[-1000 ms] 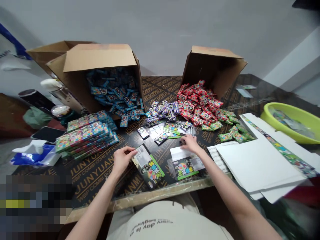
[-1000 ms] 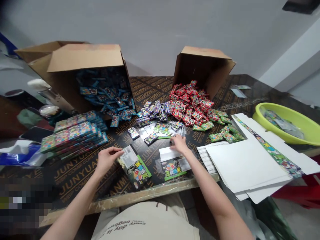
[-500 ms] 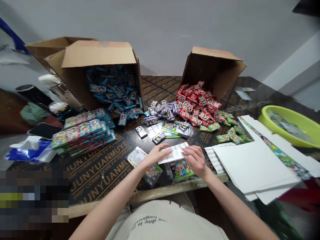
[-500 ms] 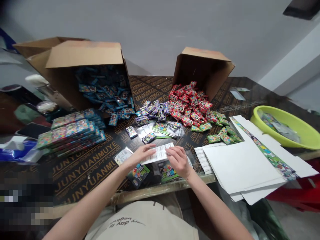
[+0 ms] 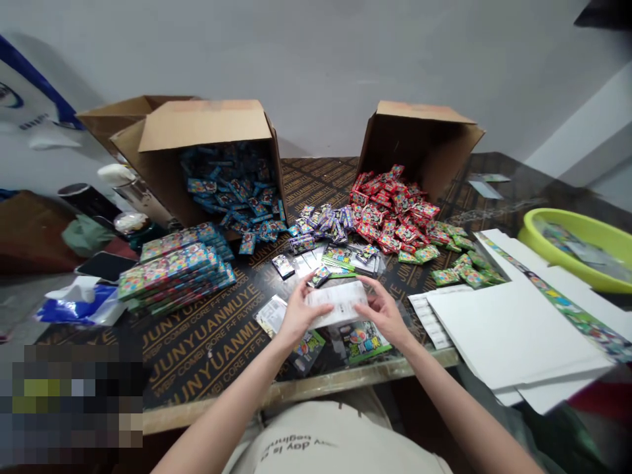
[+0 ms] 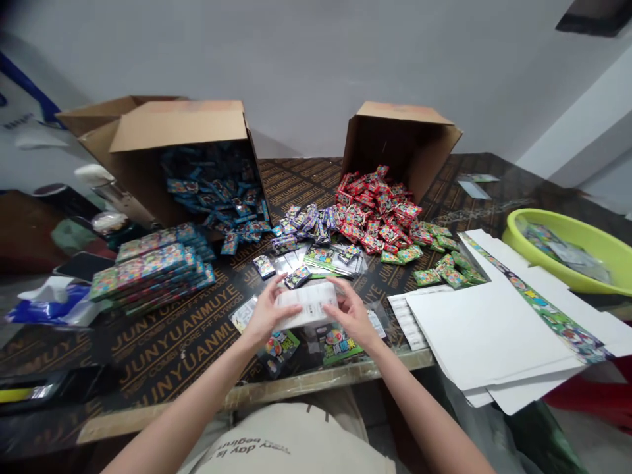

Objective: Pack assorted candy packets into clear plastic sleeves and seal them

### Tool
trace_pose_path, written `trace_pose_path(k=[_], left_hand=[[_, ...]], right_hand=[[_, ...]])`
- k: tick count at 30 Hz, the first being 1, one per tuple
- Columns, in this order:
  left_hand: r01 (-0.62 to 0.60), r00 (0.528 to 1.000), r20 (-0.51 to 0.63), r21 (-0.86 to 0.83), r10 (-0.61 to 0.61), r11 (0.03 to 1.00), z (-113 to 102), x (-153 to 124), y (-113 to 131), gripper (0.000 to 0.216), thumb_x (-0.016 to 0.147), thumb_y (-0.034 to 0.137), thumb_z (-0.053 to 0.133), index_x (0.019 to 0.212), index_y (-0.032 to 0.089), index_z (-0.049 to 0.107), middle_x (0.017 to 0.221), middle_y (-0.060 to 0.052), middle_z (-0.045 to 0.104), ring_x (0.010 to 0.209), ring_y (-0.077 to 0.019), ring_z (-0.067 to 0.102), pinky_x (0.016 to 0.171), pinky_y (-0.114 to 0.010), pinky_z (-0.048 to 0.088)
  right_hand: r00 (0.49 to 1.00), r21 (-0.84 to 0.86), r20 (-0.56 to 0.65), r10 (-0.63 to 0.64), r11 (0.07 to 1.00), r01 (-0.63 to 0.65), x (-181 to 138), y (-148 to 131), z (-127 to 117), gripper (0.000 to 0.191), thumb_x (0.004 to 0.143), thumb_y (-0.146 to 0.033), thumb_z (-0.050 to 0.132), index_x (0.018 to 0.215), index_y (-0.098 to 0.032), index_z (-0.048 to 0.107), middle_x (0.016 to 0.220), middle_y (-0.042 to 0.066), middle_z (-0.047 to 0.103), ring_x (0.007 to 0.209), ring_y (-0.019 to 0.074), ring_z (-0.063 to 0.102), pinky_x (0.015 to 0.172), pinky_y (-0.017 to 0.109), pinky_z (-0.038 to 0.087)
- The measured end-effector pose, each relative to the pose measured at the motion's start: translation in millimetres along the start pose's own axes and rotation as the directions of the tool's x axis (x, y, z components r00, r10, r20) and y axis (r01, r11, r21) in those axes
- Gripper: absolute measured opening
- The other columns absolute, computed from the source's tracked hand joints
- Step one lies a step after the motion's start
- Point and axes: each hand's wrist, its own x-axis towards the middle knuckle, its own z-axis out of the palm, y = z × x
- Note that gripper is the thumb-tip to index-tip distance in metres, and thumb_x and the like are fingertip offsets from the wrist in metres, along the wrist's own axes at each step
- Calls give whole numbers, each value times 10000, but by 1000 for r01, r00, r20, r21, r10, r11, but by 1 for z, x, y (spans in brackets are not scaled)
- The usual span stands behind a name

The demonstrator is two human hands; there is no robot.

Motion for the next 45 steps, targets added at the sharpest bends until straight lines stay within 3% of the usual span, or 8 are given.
trace_pose_path(k=[4,13,17,20,25,30,38,45], left_hand=[[-149,982,-124,-77,139,986,0,-4,-2,583,528,199,780,1032,222,487,931,6,547,720,-128,583,643,-235,464],[-58,995,-80,93,65,994,-4,-5,8,249,560,237,751,774,122,696,705,-33,652,617,-143,555,592,-236,435],[-120,984,-91,299,154,947,-8,-2,15,182,645,298,693,734,139,688,647,-26,624,583,-151,538,576,-257,419],[-229,960,-9,555,281,800,-13,-4,25,133,685,295,659,651,168,673,843,-59,612,818,-207,558,742,-308,417],[-364,931,299,724,209,587,-10,-11,41,140,737,327,620,697,203,671,967,-43,620,962,-235,518,880,-361,330],[-162,939,337,601,-64,783,5,-14,40,175,658,307,670,647,133,649,553,15,559,551,-136,488,522,-230,330],[-45,939,324,456,-119,889,0,-18,39,208,666,313,641,629,108,657,515,15,530,493,-105,424,484,-216,295],[-43,933,337,451,-126,891,1,-20,39,258,697,347,608,632,102,660,509,8,510,503,-105,402,493,-218,287]], right_hand=[[979,-79,-201,-29,997,14,6,-2,1,277,740,-343,628,964,-181,641,918,53,661,797,177,610,721,285,485],[981,3,-186,60,998,-61,4,-8,5,269,677,-345,681,874,-162,677,829,66,689,740,210,627,695,340,497],[956,-306,-269,-114,952,27,0,-21,7,160,731,-336,625,755,-181,659,807,56,656,804,210,578,770,357,442],[953,-472,-226,-202,878,74,-5,-35,7,150,750,-322,601,698,-183,622,834,49,622,871,207,536,800,336,405],[991,-234,-50,124,963,-132,-11,-43,12,195,766,-348,575,732,-156,581,591,-16,550,509,106,462,463,214,327],[996,-232,-7,93,968,-92,-11,-43,17,193,732,-347,622,784,-161,606,585,-19,545,506,98,443,464,211,324],[987,-198,124,105,977,-79,-8,-47,8,183,794,-345,557,837,-173,601,724,20,609,637,145,542,580,254,434],[941,-484,251,-229,812,327,-5,-50,20,129,811,-238,563,898,-232,658,910,46,607,884,187,535,814,349,404]])
